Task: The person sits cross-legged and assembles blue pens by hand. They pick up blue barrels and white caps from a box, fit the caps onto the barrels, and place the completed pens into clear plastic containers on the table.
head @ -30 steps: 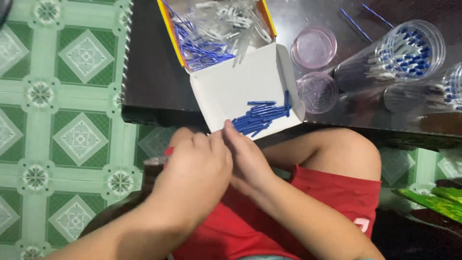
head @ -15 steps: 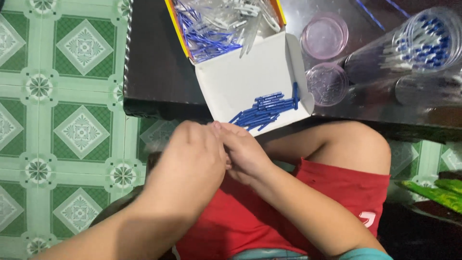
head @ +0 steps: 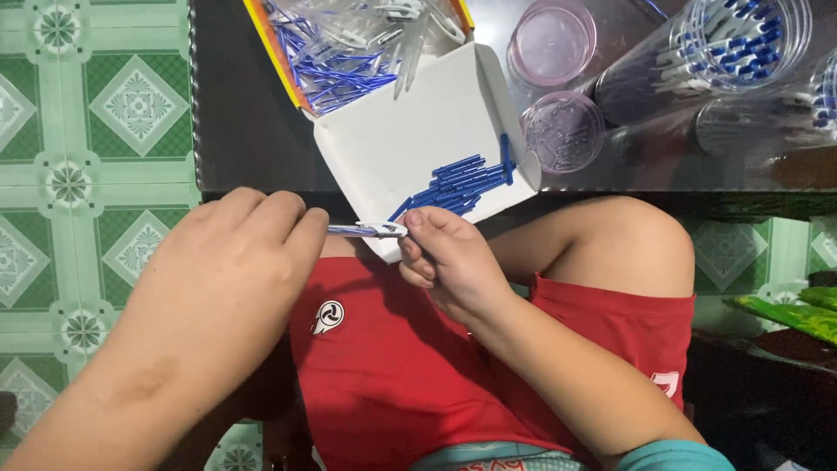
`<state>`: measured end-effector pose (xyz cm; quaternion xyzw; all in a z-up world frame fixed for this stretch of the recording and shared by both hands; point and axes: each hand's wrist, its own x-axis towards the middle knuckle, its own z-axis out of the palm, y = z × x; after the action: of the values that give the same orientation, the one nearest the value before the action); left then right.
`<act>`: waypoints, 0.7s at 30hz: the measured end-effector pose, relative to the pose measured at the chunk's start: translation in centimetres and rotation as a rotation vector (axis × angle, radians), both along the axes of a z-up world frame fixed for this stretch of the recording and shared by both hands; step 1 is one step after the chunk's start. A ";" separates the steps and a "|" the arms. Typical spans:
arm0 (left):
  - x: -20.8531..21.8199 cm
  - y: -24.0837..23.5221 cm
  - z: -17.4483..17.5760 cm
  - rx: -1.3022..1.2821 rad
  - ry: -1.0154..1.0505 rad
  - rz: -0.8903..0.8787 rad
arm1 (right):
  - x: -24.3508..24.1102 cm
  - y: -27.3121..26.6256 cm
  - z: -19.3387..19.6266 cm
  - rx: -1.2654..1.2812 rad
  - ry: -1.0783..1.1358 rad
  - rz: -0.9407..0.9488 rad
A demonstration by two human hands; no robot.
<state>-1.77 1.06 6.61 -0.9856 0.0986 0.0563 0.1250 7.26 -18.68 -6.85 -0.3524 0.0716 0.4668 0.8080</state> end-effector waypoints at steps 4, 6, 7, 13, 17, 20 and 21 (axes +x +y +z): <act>0.9 0.7 -0.5 -0.169 0.135 0.105 | 1.4 -0.4 0.0 -0.081 -0.159 -0.062; 1.5 0.0 -1.3 -0.304 0.257 0.168 | 2.2 -0.5 1.7 -0.135 -0.253 -0.064; 1.9 -0.9 -1.8 -0.599 0.351 0.277 | 2.5 -0.3 3.3 -0.255 -0.547 0.075; 1.9 -1.4 -5.0 -1.242 0.205 0.422 | 7.3 1.0 11.4 -0.603 -1.374 0.226; 1.4 1.0 -5.3 -1.230 0.085 0.389 | 12.4 1.1 13.1 -0.340 -1.386 0.045; 1.8 2.2 -5.6 -1.202 0.056 0.505 | 16.0 4.3 9.8 -0.190 -1.017 -0.076; 2.0 2.4 -5.4 -1.202 0.045 0.508 | 16.7 5.9 7.8 -0.183 -1.024 -0.070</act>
<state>0.20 3.41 1.23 -0.8750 -0.1206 0.0398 -0.4672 23.95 -12.82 0.99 -0.6021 -0.2804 0.1990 0.7206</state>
